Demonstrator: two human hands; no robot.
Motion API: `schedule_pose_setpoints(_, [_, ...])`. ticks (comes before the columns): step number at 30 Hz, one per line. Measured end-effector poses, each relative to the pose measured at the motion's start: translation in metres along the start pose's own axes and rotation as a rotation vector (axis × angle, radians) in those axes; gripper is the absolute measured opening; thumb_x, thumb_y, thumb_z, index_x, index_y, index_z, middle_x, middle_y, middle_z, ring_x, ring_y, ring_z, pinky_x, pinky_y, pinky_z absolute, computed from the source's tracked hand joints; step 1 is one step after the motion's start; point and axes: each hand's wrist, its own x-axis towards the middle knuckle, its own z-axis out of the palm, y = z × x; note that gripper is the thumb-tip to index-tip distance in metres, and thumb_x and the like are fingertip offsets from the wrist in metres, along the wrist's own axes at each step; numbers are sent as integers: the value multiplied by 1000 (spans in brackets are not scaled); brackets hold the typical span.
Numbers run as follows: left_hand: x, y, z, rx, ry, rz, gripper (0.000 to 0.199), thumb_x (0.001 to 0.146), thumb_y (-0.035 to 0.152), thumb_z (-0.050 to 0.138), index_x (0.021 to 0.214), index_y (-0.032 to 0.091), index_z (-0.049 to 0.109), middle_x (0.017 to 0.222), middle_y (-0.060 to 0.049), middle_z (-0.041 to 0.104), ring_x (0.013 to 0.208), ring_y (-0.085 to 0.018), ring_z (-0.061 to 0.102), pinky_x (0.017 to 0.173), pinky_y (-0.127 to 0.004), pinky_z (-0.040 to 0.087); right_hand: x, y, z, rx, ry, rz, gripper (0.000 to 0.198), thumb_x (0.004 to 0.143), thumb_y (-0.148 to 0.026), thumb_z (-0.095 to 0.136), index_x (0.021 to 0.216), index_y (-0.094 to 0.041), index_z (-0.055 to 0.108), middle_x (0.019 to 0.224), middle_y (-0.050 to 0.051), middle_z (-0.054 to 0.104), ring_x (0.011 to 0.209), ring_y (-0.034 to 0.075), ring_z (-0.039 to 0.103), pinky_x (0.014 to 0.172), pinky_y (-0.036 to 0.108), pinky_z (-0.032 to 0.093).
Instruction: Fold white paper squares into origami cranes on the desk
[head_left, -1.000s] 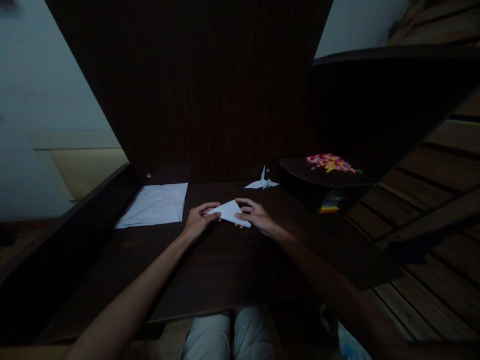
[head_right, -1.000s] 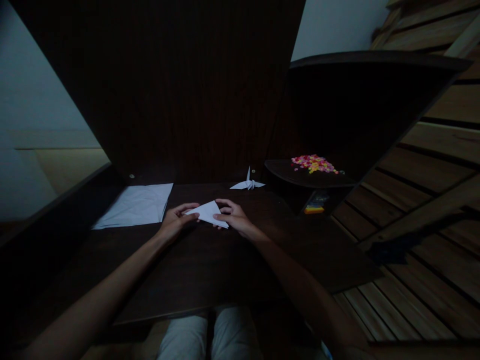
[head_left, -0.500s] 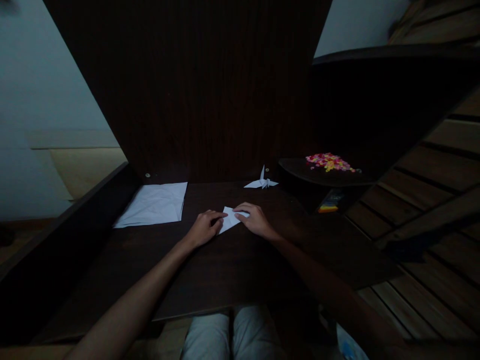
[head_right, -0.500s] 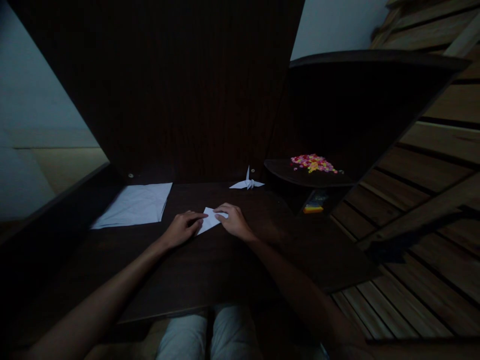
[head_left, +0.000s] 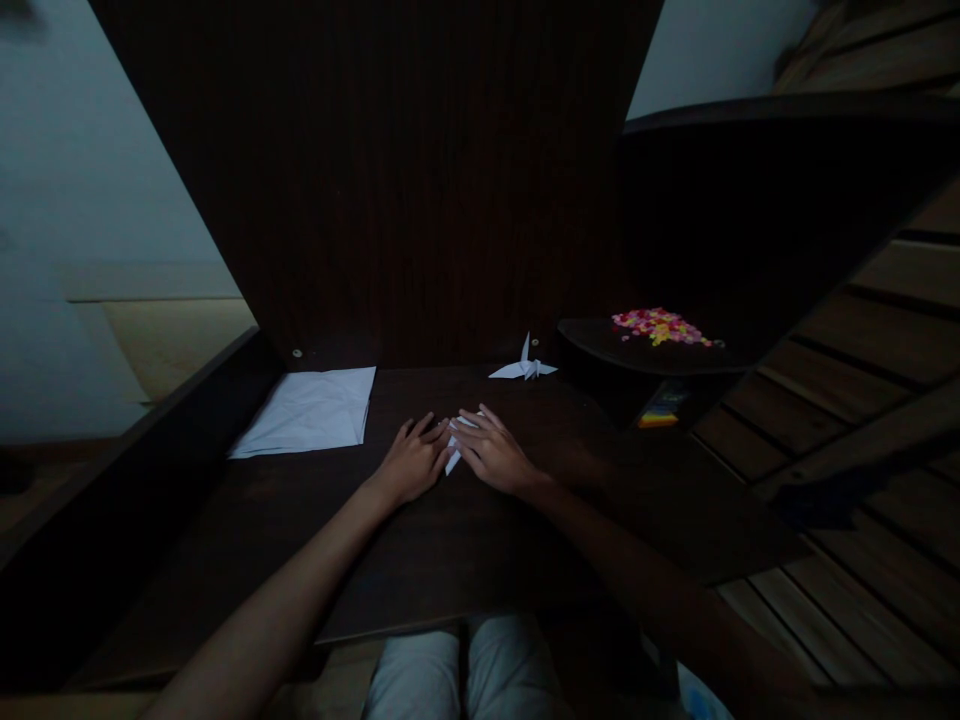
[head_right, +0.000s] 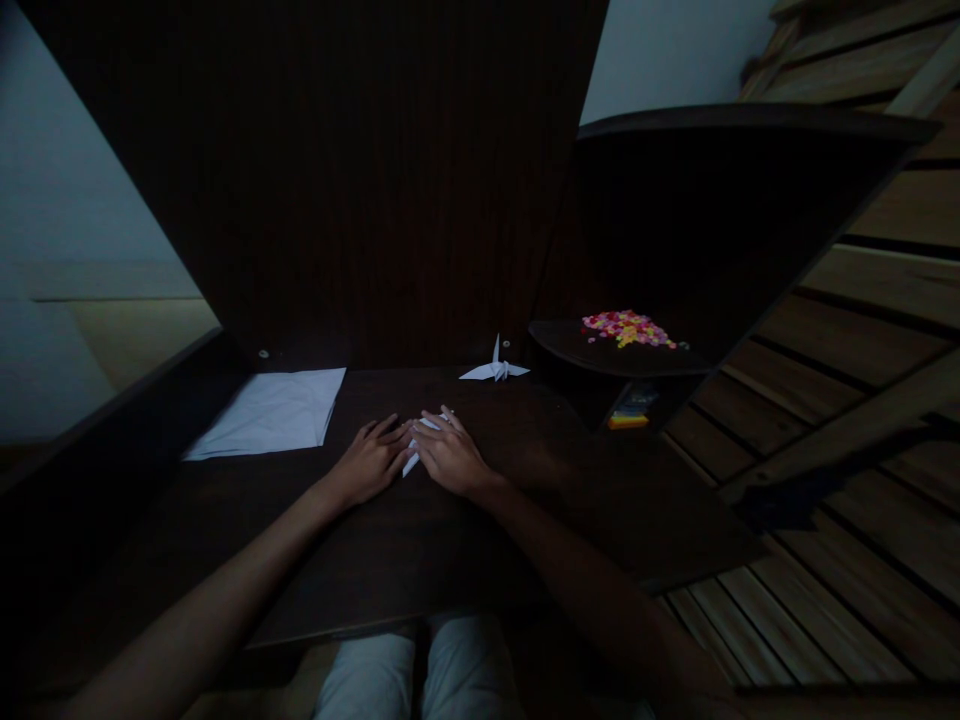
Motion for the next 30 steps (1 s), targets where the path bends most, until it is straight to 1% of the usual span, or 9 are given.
schedule_pose_setpoints(3, [0,3,-1,72,14,-70,40,94,30,37,127,18,55,137,-9,52,133,-32,36,106,-53,30,0,-2,1,45,-111,-41,39,96,-27,39,131,-15,51,135,12,52,132,22,41,115,48,21])
schedule_pose_setpoints(7, [-1,2,-3,69,-4,-100,41,93,35,39,129,23,54,139,-6,50,131,-33,38,103,-52,34,-2,1,1,55,-242,-32,49,98,-36,30,138,-10,42,145,15,38,139,22,28,115,45,21])
schedule_pose_setpoints(11, [-3,2,-6,54,-36,-117,49,92,47,38,135,27,47,142,-5,46,132,-34,36,104,-53,33,-4,5,-3,14,-289,36,54,98,-42,25,141,-12,35,148,15,32,140,22,25,115,46,18])
schedule_pose_setpoints(14, [-3,3,-7,58,-56,-119,51,92,51,35,137,29,45,144,-4,44,134,-35,33,104,-53,32,-4,7,-4,-12,-296,78,57,98,-45,22,142,-11,35,148,16,32,140,23,25,115,48,17])
schedule_pose_setpoints(20, [-2,3,-8,63,-92,-115,53,91,54,33,137,30,45,146,-4,40,136,-35,29,105,-54,30,-2,16,2,-69,-299,212,62,97,-47,22,142,-7,32,150,17,27,141,26,22,114,49,17])
schedule_pose_setpoints(24, [-3,3,-7,37,-80,-109,53,90,55,35,136,30,46,146,-5,41,136,-36,28,105,-56,29,-2,28,5,-91,-261,265,59,96,-45,25,141,-8,35,148,17,32,140,26,23,114,50,16])
schedule_pose_setpoints(26, [-4,3,-6,17,-60,-95,53,90,54,37,135,29,47,145,-7,42,136,-36,29,104,-57,30,-3,34,5,-79,-201,257,55,95,-44,32,138,-11,40,145,17,38,138,27,29,112,52,18])
schedule_pose_setpoints(28, [-4,3,-5,-2,-36,-87,54,89,53,40,136,27,46,144,-8,43,136,-36,30,104,-57,30,-3,40,5,-55,-122,242,48,94,-39,40,132,-13,48,140,16,46,134,28,37,111,52,22])
schedule_pose_setpoints(30, [-4,2,-3,-22,-4,-80,56,88,51,43,137,24,45,142,-10,45,135,-36,31,104,-55,31,-3,44,3,-7,-43,235,38,91,-33,48,124,-15,56,130,14,57,124,26,48,108,50,29])
